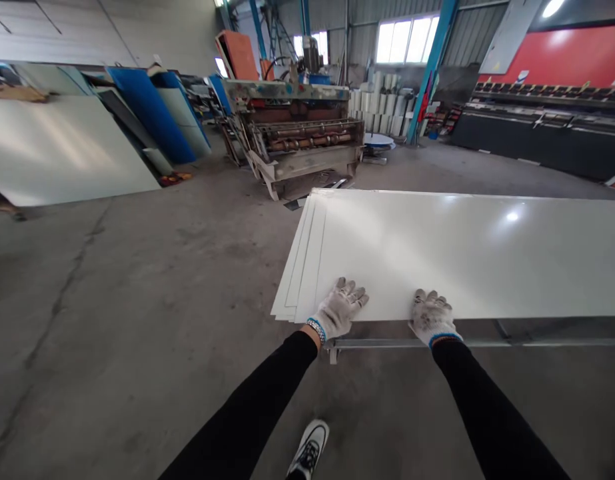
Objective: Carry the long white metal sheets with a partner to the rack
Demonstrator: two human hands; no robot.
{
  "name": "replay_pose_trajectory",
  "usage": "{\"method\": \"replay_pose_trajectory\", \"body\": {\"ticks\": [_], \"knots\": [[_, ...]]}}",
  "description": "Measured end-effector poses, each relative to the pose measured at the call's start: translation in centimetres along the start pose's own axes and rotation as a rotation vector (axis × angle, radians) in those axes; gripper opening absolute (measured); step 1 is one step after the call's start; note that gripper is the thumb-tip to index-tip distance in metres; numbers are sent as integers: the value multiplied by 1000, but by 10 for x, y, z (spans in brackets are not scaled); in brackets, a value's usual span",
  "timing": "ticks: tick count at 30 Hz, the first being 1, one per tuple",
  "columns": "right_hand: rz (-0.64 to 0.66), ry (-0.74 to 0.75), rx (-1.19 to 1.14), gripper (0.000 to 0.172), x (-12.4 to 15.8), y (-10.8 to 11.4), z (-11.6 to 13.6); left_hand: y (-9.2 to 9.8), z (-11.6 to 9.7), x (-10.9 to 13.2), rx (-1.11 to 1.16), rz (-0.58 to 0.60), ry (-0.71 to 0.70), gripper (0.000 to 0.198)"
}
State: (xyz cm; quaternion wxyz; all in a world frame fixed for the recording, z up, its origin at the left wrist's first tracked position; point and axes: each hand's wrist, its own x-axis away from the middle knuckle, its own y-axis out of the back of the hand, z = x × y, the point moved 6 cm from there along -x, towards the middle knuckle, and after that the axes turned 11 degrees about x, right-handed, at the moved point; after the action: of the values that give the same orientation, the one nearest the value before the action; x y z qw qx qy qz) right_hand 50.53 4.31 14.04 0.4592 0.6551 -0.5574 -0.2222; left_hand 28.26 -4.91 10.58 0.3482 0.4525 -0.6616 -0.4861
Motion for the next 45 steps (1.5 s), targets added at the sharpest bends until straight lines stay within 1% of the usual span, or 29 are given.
{"method": "replay_pose_trajectory", "body": {"ticks": [2,3,6,8,10,12,14,19,21,24,27,30,32,34,37,40,42,45], "knots": [[38,-3,13,104,-27,-1,-10,4,14,-17,16,-3,-19,85],[57,-3,19,105,-40,-3,-15,6,20,-25,25,-7,-27,84],[121,-14,-20,92,-80,-16,-32,7,39,-53,52,15,-41,80],[159,-24,-75,92,-107,-25,-41,6,53,-74,70,38,-43,78],[163,-16,-97,98,-133,-30,-47,6,67,-94,81,52,-44,76],[132,3,-74,102,-158,-29,-49,9,83,-114,89,55,-48,75],[93,23,-18,102,-182,-27,-50,14,100,-133,102,62,-57,76],[-14,49,65,94,-237,-21,-44,26,146,-176,152,61,-74,78],[-54,62,84,94,-259,-19,-38,28,166,-192,176,84,-59,81],[-81,82,113,96,-293,-19,-28,28,196,-216,234,118,-23,89],[-103,108,141,100,-327,-24,-22,32,219,-241,272,177,2,91],[-131,149,139,104,-357,-35,-29,39,232,-266,297,265,50,85],[-179,179,140,102,-375,-44,-39,45,238,-284,321,286,55,81],[-249,196,151,99,-392,-49,-50,48,243,-304,337,289,33,80],[-319,187,149,96,-419,-52,-65,46,256,-336,328,285,8,83],[-321,166,112,100,-445,-59,-76,42,268,-365,290,260,-21,91],[-337,165,79,100,-461,-65,-83,42,272,-382,289,243,-56,92],[-459,217,13,106,-480,-68,-97,43,277,-408,303,235,-93,91]]}}
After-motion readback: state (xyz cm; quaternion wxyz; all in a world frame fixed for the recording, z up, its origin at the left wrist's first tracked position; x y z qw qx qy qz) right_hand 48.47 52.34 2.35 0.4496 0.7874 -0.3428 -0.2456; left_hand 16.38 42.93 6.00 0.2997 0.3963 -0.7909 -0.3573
